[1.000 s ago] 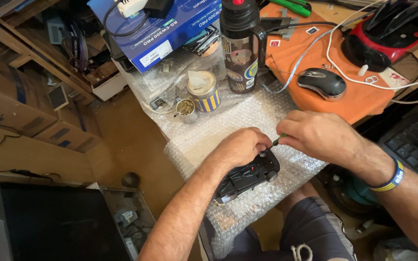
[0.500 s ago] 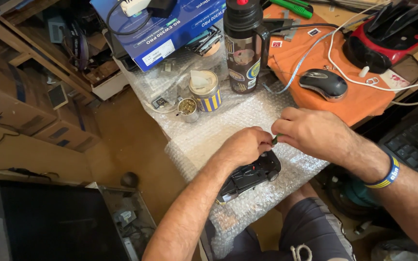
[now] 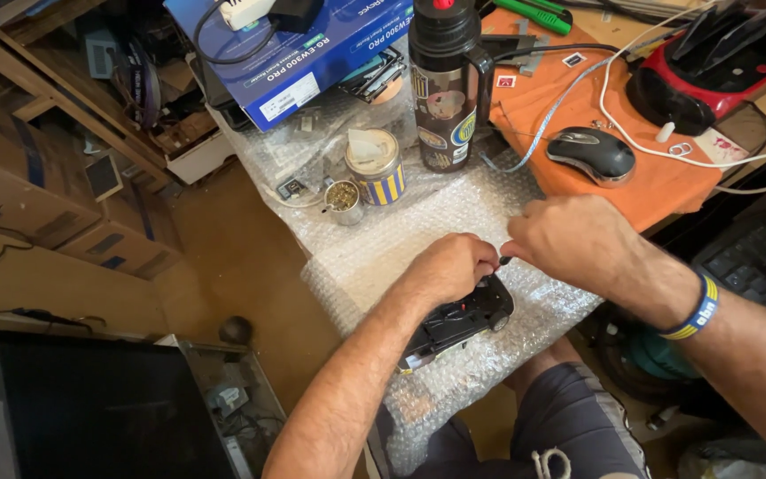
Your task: Disassembling a small remote-controlled toy car using a screwdriver to remove internal electronic components.
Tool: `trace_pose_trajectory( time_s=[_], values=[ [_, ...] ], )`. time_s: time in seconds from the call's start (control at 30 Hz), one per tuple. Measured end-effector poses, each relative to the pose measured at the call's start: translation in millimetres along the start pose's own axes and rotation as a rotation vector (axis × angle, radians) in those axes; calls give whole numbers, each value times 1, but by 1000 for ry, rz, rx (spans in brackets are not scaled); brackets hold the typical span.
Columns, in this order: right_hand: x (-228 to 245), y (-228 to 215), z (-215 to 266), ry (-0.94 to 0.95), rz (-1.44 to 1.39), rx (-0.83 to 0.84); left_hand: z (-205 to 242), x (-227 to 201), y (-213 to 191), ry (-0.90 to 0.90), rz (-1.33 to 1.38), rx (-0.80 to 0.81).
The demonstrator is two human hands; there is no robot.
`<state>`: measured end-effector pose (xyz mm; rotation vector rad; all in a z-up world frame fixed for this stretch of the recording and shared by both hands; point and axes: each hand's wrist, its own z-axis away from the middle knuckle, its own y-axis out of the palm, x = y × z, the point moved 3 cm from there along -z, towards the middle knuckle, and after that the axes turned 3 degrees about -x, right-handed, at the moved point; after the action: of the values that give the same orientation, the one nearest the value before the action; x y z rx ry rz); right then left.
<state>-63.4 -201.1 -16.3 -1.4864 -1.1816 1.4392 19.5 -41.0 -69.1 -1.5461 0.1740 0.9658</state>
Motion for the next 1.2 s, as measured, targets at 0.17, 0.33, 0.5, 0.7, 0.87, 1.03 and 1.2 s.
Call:
trace_pose_trajectory(
  time_s=[0.17,0.33,0.5,0.7,0.87,1.03,1.2],
  values=[
    [6,-3,1,-184,20,-195,-3,5,5,-37,11,-23],
    [8,-18,3,-178,-7,-136,-3,-1,0,-24,3,7],
    [3,-4,3,-55,63,-184,16,-38,-34,-86,125,36],
    [4,-15,-4,-212,-38,-113,9,-32,-34,-34,275,13],
    [9,-25,-7,-136,-122,55,1,-18,-19,-33,357,-33],
    [10,-22,-8,-41,-54,9,-2,-32,-25,-1,248,-102],
    [7,-26,-9,-100,-95,4,6,-38,-35,-33,195,-110]
  ],
)
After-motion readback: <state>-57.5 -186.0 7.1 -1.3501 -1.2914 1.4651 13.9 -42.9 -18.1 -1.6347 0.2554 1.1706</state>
